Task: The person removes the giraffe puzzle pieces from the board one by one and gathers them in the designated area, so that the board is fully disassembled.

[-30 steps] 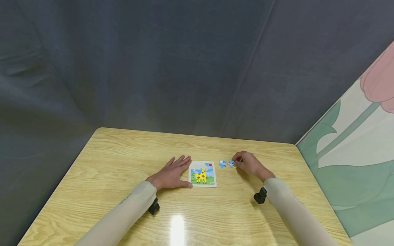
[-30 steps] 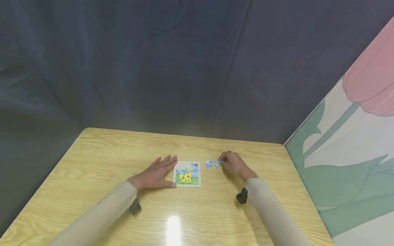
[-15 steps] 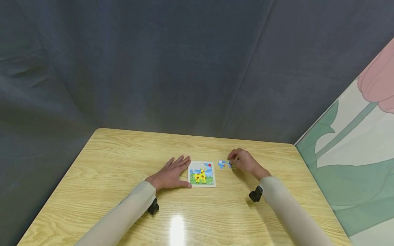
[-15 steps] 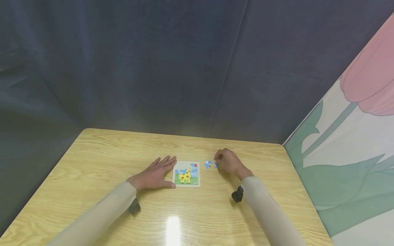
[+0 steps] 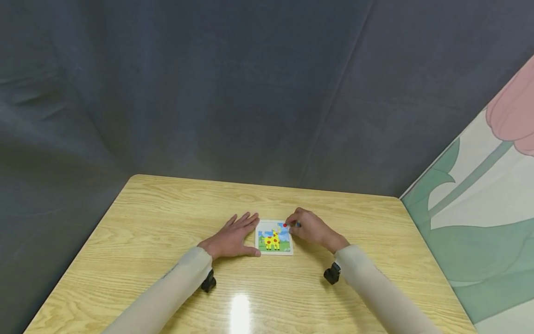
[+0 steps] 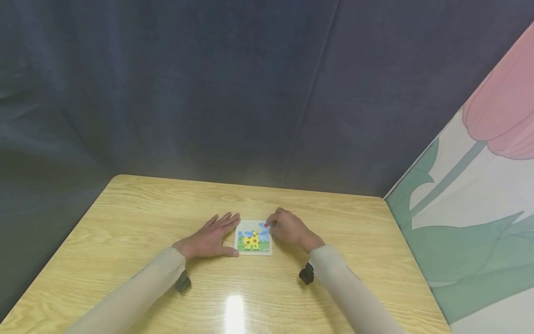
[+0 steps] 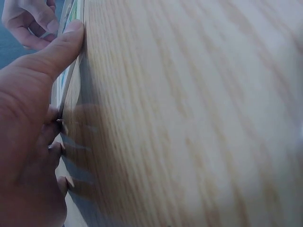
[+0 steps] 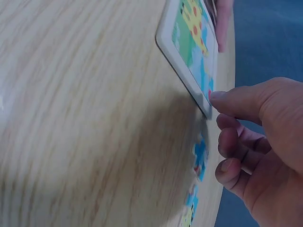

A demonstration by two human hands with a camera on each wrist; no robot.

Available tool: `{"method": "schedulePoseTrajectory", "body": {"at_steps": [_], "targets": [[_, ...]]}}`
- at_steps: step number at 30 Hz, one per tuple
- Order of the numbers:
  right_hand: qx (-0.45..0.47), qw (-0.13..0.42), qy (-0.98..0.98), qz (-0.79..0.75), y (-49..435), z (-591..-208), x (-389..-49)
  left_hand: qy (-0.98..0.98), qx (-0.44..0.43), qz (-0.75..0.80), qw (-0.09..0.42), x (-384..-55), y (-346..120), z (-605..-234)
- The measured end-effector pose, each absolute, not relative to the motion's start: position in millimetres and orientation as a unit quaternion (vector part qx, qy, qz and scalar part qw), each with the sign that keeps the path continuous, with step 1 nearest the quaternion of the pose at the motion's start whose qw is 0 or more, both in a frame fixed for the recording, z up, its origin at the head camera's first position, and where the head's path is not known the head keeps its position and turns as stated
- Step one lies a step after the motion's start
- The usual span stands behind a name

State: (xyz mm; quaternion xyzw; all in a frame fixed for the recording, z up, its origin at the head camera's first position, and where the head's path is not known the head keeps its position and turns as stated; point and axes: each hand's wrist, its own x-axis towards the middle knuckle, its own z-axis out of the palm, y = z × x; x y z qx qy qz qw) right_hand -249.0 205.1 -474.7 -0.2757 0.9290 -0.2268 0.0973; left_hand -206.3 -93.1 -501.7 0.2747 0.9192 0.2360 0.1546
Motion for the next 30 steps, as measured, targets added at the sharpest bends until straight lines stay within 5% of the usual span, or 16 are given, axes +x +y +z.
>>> {"method": "schedulePoseTrajectory", "body": {"at_steps": [30], "targets": [[-0.251, 0.112, 0.944, -0.181, 187, -475, -239, 0.916, 0.283, 0.239, 0.155, -207, -95, -502]]}}
